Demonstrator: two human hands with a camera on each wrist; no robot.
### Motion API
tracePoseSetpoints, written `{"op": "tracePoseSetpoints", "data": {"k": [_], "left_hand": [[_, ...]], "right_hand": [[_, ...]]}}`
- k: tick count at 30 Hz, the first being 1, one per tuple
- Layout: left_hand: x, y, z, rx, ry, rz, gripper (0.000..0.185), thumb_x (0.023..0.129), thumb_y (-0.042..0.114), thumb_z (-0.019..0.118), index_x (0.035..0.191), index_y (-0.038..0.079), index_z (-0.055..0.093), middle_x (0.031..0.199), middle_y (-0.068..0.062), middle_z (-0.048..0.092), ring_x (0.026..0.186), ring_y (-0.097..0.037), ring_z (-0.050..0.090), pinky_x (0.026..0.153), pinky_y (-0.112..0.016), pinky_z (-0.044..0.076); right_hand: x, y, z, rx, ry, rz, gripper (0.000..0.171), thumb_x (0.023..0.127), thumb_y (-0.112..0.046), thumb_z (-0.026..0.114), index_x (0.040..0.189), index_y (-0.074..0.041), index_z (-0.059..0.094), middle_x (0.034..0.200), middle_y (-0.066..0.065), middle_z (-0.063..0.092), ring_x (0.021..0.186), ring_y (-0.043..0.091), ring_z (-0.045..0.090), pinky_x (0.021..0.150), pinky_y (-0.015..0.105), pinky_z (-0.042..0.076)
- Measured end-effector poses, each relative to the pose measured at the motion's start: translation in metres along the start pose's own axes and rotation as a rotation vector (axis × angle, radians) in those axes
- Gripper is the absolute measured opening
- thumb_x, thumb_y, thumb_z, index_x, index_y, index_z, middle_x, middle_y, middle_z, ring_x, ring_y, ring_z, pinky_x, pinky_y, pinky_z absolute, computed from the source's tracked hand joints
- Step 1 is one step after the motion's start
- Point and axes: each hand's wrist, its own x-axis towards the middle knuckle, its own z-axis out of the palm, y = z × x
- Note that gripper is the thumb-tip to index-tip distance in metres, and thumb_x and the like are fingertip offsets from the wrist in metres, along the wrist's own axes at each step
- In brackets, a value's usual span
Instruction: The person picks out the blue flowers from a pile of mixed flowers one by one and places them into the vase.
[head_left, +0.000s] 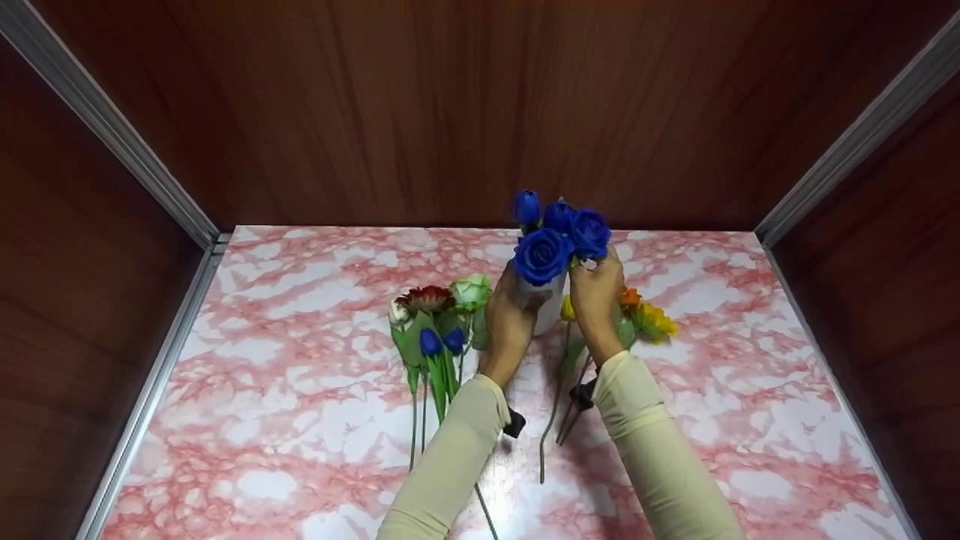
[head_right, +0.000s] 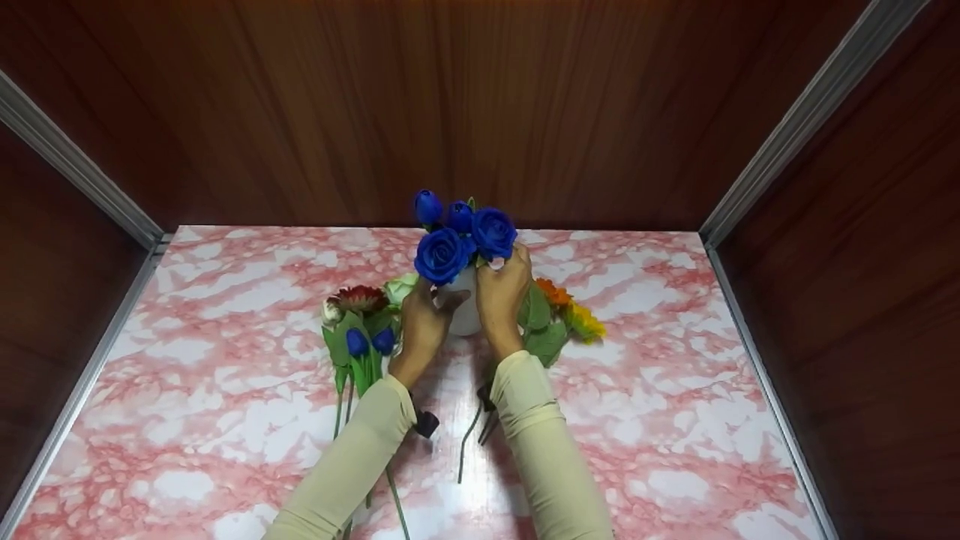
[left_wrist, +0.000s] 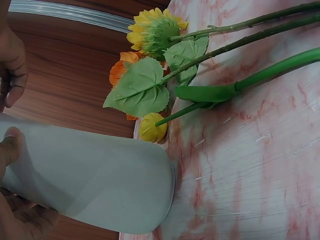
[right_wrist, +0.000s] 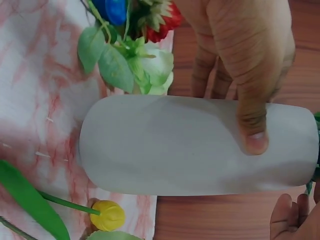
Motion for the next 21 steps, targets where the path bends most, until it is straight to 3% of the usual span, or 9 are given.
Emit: {"op": "tracePoseSetpoints", "data": {"k": [5, 9, 16, 21], "left_hand": [[0.0, 0.0, -0.001, 0.01, 0.002, 0.007, 0.07, 0.079, 0.023, 0.079, 0.139, 0.004, 0.049, 0.128, -0.014, 0.06, 0.113, -0.028, 0.059, 0.092, -0.04, 0.047], [0.0, 0.0, -0.002, 0.022, 0.001, 0.021, 0.069, 0.079, 0.025, 0.079, 0.137, 0.003, 0.05, 0.126, -0.013, 0.061, 0.112, -0.028, 0.06, 0.09, -0.041, 0.048], [0.001, -0.002, 0.0, 0.032, 0.016, 0.071, 0.068, 0.081, 0.026, 0.078, 0.137, 0.001, 0.049, 0.126, -0.014, 0.061, 0.11, -0.029, 0.061, 0.089, -0.042, 0.048], [-0.001, -0.003, 0.0, 0.036, 0.025, 0.07, 0.068, 0.081, 0.029, 0.077, 0.137, 0.002, 0.05, 0.125, -0.014, 0.062, 0.109, -0.029, 0.061, 0.088, -0.042, 0.049]], "right_hand": [[0.001, 0.001, 0.003, -0.058, -0.036, 0.014, 0.007, 0.079, -0.004, 0.066, 0.082, 0.002, 0.068, 0.09, 0.018, 0.064, 0.089, 0.035, 0.061, 0.078, 0.047, 0.044], [0.0, 0.002, 0.004, -0.071, -0.062, 0.033, 0.011, 0.078, -0.004, 0.065, 0.087, 0.002, 0.067, 0.091, 0.017, 0.065, 0.09, 0.033, 0.062, 0.078, 0.047, 0.044], [-0.002, 0.003, -0.002, 0.102, -0.086, 0.013, 0.018, 0.08, -0.003, 0.071, 0.097, 0.004, 0.068, 0.092, 0.018, 0.07, 0.088, 0.025, 0.063, 0.083, 0.044, 0.047], [-0.01, 0.004, -0.007, 0.129, -0.118, 0.056, 0.021, 0.081, -0.004, 0.068, 0.101, 0.004, 0.068, 0.092, 0.018, 0.069, 0.086, 0.026, 0.064, 0.081, 0.039, 0.047]]}}
